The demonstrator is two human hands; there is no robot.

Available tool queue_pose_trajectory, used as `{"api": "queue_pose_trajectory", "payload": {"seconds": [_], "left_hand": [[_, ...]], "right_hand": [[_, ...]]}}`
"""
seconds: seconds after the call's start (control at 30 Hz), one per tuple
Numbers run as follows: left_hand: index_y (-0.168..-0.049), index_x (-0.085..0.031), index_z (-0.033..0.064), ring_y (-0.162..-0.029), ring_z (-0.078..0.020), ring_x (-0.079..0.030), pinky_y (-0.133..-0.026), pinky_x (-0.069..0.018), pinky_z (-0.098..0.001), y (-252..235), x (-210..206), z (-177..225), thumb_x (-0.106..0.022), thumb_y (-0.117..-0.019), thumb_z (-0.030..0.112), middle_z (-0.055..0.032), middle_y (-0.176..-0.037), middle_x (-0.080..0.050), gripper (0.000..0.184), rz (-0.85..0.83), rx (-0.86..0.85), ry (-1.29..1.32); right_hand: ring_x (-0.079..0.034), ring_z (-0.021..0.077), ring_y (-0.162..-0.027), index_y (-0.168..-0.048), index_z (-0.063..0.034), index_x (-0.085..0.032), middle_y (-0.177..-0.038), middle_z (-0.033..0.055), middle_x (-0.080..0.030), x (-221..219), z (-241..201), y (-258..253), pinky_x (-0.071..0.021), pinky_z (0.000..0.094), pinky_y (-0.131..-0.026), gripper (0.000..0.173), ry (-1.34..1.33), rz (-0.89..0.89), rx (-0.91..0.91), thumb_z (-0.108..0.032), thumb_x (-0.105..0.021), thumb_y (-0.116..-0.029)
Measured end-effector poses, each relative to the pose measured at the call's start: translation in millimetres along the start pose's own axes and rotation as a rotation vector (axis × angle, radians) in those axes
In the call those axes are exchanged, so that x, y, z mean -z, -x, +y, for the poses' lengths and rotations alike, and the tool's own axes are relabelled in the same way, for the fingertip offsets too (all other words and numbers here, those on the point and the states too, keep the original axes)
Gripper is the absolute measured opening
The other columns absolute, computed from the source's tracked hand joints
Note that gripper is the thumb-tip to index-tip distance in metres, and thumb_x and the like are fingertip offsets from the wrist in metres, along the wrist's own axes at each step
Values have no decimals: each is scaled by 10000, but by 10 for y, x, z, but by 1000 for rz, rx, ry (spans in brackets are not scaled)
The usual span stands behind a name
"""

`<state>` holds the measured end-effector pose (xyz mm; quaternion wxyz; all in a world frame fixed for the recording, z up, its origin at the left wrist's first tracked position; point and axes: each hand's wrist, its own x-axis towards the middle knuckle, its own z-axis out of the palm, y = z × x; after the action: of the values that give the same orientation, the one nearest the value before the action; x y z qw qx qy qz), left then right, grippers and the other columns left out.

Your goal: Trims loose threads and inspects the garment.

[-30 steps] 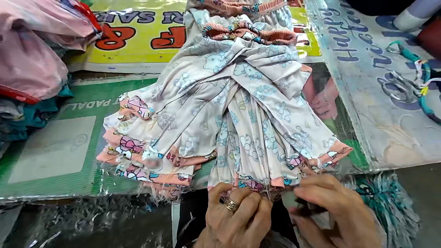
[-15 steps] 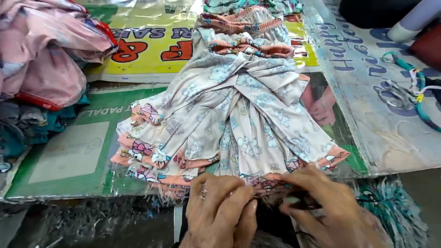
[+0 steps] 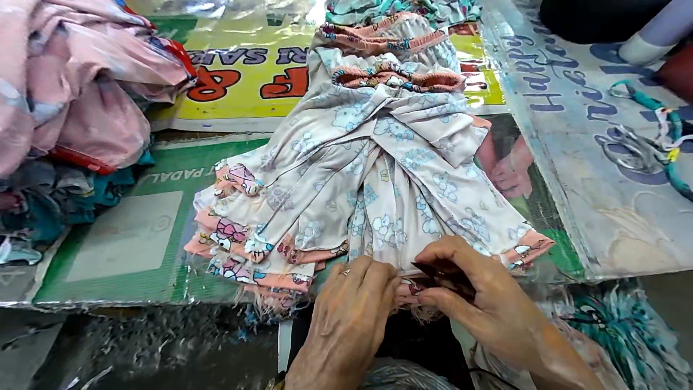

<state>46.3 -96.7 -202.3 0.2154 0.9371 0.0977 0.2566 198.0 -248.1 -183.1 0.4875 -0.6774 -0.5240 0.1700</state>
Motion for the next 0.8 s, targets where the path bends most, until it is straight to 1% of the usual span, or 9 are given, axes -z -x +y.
{"api": "queue_pose_trajectory", "payload": {"seconds": [0.03, 0.13, 0.2, 0.27, 0.33, 0.4, 0.5, 0.67, 0.8], "left_hand": [[-1001, -679, 105, -776, -157, -627, -701, -486, -305, 11, 4, -20, -517, -1051, 246, -39, -856, -652, 221, -6, -5, -19], [-970, -664, 114, -728, -145, -602, -656, -467, -291, 47, 26, -58, -533, -1021, 240, -27, -822, -624, 189, -21, 9, -41], [-968, -654, 121, -729, -100, -594, -656, -463, -262, 83, 62, -78, -560, -1005, 248, -6, -836, -631, 163, -19, 65, 47], [-973, -652, 122, -731, -48, -576, -662, -457, -212, 110, 86, -77, -584, -999, 247, 17, -831, -625, 145, 6, 120, 181], [-970, -662, 122, -743, -15, -577, -677, -466, -174, 132, 82, -48, -606, -990, 242, 32, -825, -630, 134, 49, 140, 269], [-964, -664, 120, -758, -21, -597, -702, -468, -194, 153, 53, -2, -625, -992, 240, 28, -834, -651, 128, 87, 128, 305], [-948, -673, 123, -757, -38, -614, -710, -468, -210, 179, -12, 72, -646, -976, 216, 19, -835, -676, 101, 133, 92, 296], [-930, -682, 128, -783, -75, -611, -732, -448, -227, 190, -79, 149, -631, -978, 219, 5, -832, -677, 115, 147, 48, 252], [-926, -677, 123, -769, -73, -607, -728, -450, -221, 184, -104, 155, -625, -979, 210, 2, -821, -668, 114, 156, 37, 265]], "right_hand": [[-611, -24, -805, -1167, -68, -639, -991, 4, -673, 8, 0, 7, -515, 131, -682, 365, 64, -13, 7, -401, -625, -1018], [-629, 22, -767, -1125, -107, -665, -974, 15, -684, -19, 0, 23, -518, 173, -624, 300, 253, -12, 59, -381, -639, -1006], [-625, 56, -741, -1102, -116, -678, -933, 25, -672, -46, -1, 30, -500, 195, -586, 266, 351, 15, 99, -358, -644, -997], [-636, 83, -735, -1095, -125, -688, -910, 31, -676, -64, -6, 31, -497, 210, -569, 253, 440, 38, 134, -353, -642, -993], [-642, 102, -725, -1089, -129, -695, -888, 34, -677, -84, -8, 35, -490, 225, -554, 257, 504, 58, 165, -363, -625, -1008], [-648, 111, -726, -1085, -127, -701, -879, 38, -682, -101, -4, 45, -490, 229, -555, 252, 530, 78, 191, -355, -614, -1021], [-662, 112, -755, -1097, -129, -704, -902, 41, -699, -116, 8, 67, -497, 231, -583, 227, 526, 100, 215, -325, -607, -1032], [-682, 106, -801, -1090, -129, -718, -931, 40, -724, -133, 33, 83, -515, 222, -623, 191, 506, 129, 242, -278, -615, -1031], [-687, 110, -788, -1084, -132, -723, -943, 39, -740, -143, 58, 93, -515, 234, -623, 170, 490, 143, 260, -251, -613, -1033]]}}
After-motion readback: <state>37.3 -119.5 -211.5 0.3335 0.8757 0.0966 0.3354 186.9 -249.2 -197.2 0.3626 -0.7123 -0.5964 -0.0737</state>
